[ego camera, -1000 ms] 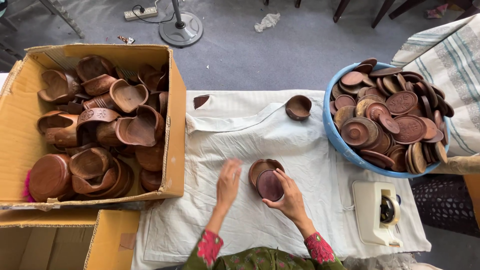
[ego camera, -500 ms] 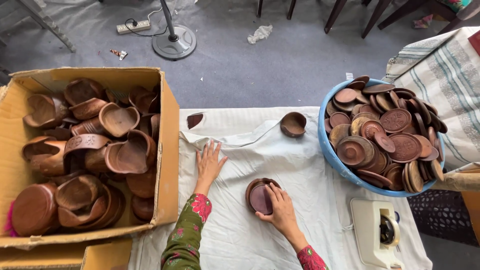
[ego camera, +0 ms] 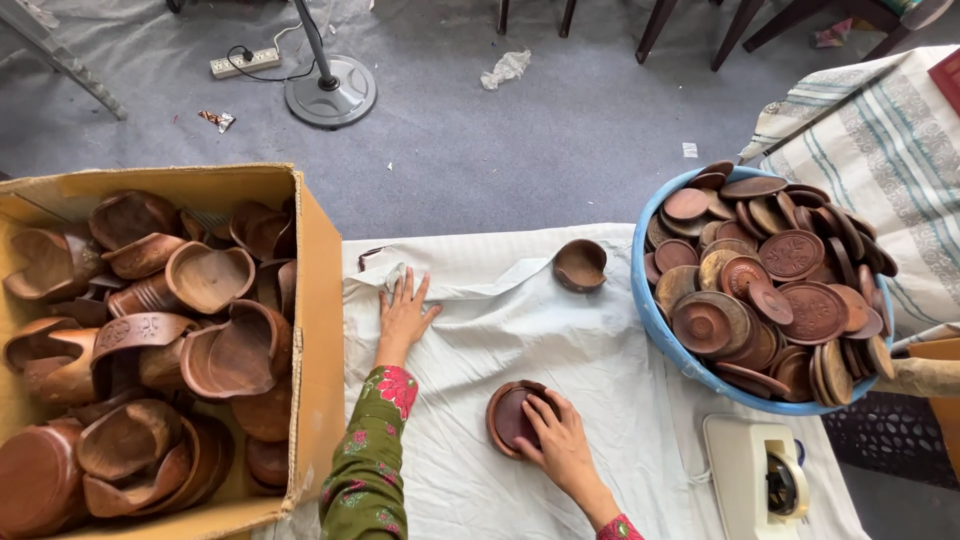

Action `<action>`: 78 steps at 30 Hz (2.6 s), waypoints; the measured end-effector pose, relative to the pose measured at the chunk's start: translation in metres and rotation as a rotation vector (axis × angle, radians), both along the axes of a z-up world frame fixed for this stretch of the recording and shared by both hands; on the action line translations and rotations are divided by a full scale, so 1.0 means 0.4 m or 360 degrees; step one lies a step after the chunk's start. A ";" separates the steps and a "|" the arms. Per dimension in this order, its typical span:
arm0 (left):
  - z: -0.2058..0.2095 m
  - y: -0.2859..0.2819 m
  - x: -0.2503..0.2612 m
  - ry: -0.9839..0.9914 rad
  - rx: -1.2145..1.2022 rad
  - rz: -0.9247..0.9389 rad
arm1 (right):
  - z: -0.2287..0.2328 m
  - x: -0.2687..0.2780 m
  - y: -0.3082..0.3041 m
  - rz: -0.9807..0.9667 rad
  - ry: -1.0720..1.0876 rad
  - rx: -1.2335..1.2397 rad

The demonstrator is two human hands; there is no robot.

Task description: Selecting wooden bowls and lids from containers and pairing them together on a workspace.

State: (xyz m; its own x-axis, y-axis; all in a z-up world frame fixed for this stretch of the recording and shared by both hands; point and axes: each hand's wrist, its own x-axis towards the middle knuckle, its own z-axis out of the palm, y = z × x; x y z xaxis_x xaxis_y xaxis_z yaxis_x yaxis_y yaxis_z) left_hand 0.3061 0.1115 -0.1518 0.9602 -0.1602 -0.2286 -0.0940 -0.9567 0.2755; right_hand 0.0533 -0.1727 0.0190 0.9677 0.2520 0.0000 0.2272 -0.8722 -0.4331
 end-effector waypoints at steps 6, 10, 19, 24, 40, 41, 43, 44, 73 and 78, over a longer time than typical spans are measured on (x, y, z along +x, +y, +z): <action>-0.013 -0.031 0.068 -0.0125 0.0105 0.0119 | -0.075 0.034 -0.049 -0.0041 -0.0316 0.0208; -0.046 -0.043 0.129 -0.0154 0.0120 0.0173 | -0.059 0.228 -0.103 -0.0501 -0.0347 0.0290; -0.043 -0.039 0.229 -0.0127 0.0001 0.0363 | -0.163 0.528 -0.199 -0.0524 -0.0505 -0.0210; -0.040 -0.038 0.255 -0.0240 -0.0060 0.0398 | -0.126 0.500 -0.080 -0.0471 -0.0702 0.0186; 0.208 -0.062 -0.051 -0.0906 -0.1315 0.0920 | -0.018 0.373 0.073 -0.0018 -0.0321 0.0524; 0.226 -0.073 -0.121 -0.0892 -0.1402 0.0940 | -0.018 0.332 0.051 -0.0158 -0.0297 0.0588; 0.264 -0.099 -0.261 -0.0886 -0.1492 0.0963 | -0.016 0.250 0.007 -0.0290 -0.0277 0.0649; 0.281 -0.115 -0.330 -0.0755 -0.1508 0.0980 | -0.015 0.209 -0.015 -0.0419 -0.0303 0.0689; 0.282 -0.315 -0.711 -0.0417 -0.0219 -0.0411 | -0.052 -0.057 -0.079 0.0026 -0.0087 -0.0137; 0.319 -0.276 -0.761 -0.0578 -0.1037 -0.0047 | 0.050 -0.074 -0.215 -0.0645 -0.0747 0.0539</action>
State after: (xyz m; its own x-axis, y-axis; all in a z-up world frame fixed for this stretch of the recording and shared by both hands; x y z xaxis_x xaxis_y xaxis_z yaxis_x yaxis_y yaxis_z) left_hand 0.0018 0.0012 -0.0242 0.9504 -0.1817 0.2524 -0.3104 -0.6060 0.7324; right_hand 0.0238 -0.2589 0.0389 0.8640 -0.2155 0.4551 0.1425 -0.7623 -0.6313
